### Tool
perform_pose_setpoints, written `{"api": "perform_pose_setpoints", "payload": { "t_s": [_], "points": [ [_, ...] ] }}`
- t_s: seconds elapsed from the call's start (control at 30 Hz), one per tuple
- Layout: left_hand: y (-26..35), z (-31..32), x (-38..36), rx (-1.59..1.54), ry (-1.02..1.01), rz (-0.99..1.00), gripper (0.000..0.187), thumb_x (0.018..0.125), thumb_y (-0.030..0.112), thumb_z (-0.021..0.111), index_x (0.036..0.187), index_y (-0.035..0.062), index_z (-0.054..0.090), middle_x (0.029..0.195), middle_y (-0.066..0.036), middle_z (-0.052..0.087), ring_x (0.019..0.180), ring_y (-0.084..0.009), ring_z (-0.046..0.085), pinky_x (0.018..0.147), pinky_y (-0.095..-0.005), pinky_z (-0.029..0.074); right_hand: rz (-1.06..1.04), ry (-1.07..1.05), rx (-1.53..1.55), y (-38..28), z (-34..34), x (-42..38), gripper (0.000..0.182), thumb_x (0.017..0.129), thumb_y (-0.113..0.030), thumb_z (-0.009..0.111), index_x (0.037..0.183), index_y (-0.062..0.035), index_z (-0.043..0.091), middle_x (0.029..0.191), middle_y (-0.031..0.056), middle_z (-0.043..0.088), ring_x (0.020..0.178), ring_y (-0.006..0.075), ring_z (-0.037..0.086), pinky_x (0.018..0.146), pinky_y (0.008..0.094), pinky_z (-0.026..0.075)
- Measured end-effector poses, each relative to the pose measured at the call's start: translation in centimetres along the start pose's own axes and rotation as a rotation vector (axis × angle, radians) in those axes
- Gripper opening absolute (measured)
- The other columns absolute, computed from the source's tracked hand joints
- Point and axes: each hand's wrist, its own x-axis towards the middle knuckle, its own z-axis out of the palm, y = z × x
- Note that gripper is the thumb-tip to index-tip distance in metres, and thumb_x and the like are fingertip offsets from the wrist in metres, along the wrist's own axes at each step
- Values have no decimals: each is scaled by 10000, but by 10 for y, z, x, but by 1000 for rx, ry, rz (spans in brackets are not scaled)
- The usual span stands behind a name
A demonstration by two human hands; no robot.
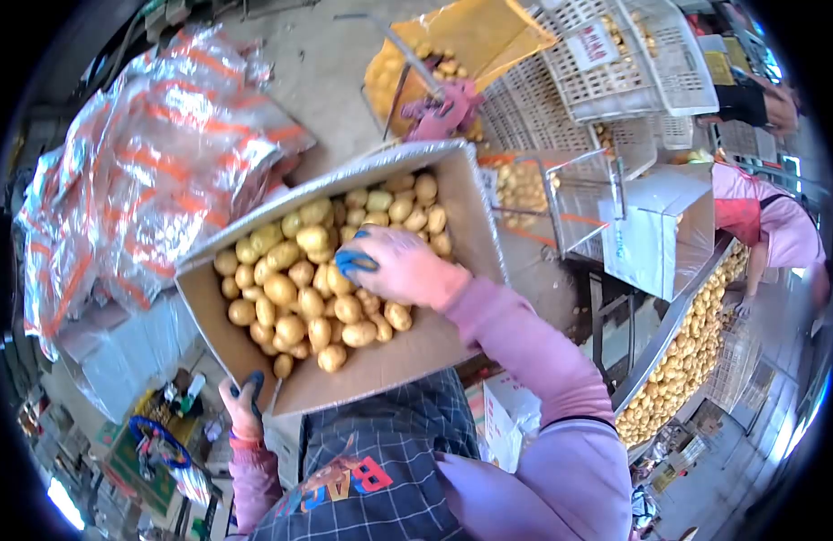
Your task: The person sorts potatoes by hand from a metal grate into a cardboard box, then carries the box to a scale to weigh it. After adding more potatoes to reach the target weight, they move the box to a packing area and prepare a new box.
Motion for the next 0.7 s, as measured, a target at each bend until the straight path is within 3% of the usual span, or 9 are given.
{"api": "perform_pose_setpoints", "payload": {
  "t_s": [0.1, 0.13, 0.2, 0.3, 0.37, 0.4, 0.47, 0.57, 0.7],
  "points": [
    [-3, 5, 4, -30, 17, 29, 398, 793, -47, 676, 1131, -55, 467, 1058, -114, 537, 926, -153, 565, 767, -258, 498, 32, 198, -27, -76, -119, 25, 344, 757, -59, 674, 1100, -57, 658, 1107, 166, 591, 968, 299, 628, 853, 377, 510],
    [6, 12, 3, -78, 44, 3, 349, 786, -52, 689, 1078, -52, 497, 1044, -110, 542, 905, -160, 570, 749, -263, 495, -413, 509, -69, -34, -135, 39, 323, 789, -14, 611, 1110, -24, 645, 1083, 174, 586, 987, 331, 611, 855, 377, 508],
    [5, 7, 1, -115, 68, -28, 301, 779, -56, 701, 1024, -49, 527, 1029, -106, 547, 884, -167, 575, 731, -269, 492, -169, 907, -46, -28, -158, 57, 383, 890, -35, 524, 1273, -22, 523, 1184, 159, 594, 1033, 213, 616, 905, 309, 478],
    [-22, -24, 21, 698, -27, 827, 183, 882, 141, 669, 869, -24, 592, 1025, -106, 571, 860, -190, 583, 732, -325, 493, 301, 534, -370, 64, -159, 50, 475, 921, -197, 585, 1325, 26, 471, 1328, 239, 510, 1185, 333, 530, 1028, 379, 391],
    [-19, -19, 35, -871, -297, -106, 420, 967, 384, 523, 796, 22, 649, 1074, -107, 573, 870, -213, 580, 804, -388, 471, 470, 473, 50, 55, -145, 0, 503, 920, -173, 599, 1352, 28, 439, 1332, 223, 517, 1218, 273, 526, 1016, 356, 411],
    [-11, -4, 39, -967, -297, -149, 569, 984, 523, 372, 985, 43, 677, 1101, -89, 602, 926, -212, 587, 912, -399, 435, 511, 474, 40, 50, -130, -36, 487, 908, -106, 606, 1347, 33, 445, 1290, 207, 555, 1174, 238, 559, 966, 338, 454],
    [-5, 33, 54, -765, 36, -320, 521, 981, 480, 419, 1160, 36, 625, 1070, -63, 634, 1003, -217, 584, 982, -386, 402, 779, 454, 173, 5, -96, -100, 478, 860, -72, 657, 1297, 36, 498, 1179, 208, 625, 1088, 230, 618, 879, 316, 500],
    [-6, 71, 75, -521, -201, -261, 507, 980, 458, 428, 1170, 25, 614, 1067, -67, 636, 999, -215, 590, 966, -377, 419, 820, 401, -121, -22, -42, -138, 337, 830, -100, 647, 1146, 2, 590, 858, 233, 629, 814, 409, 634, 696, 404, 500],
    [-8, 100, 105, -429, -334, -206, 491, 980, 428, 440, 1183, 11, 600, 1064, -73, 640, 994, -211, 597, 945, -366, 441, 873, 511, -200, -15, -43, -130, 209, 821, -53, 596, 1012, 26, 631, 699, 206, 595, 628, 378, 594, 626, 398, 484]
  ]
}}
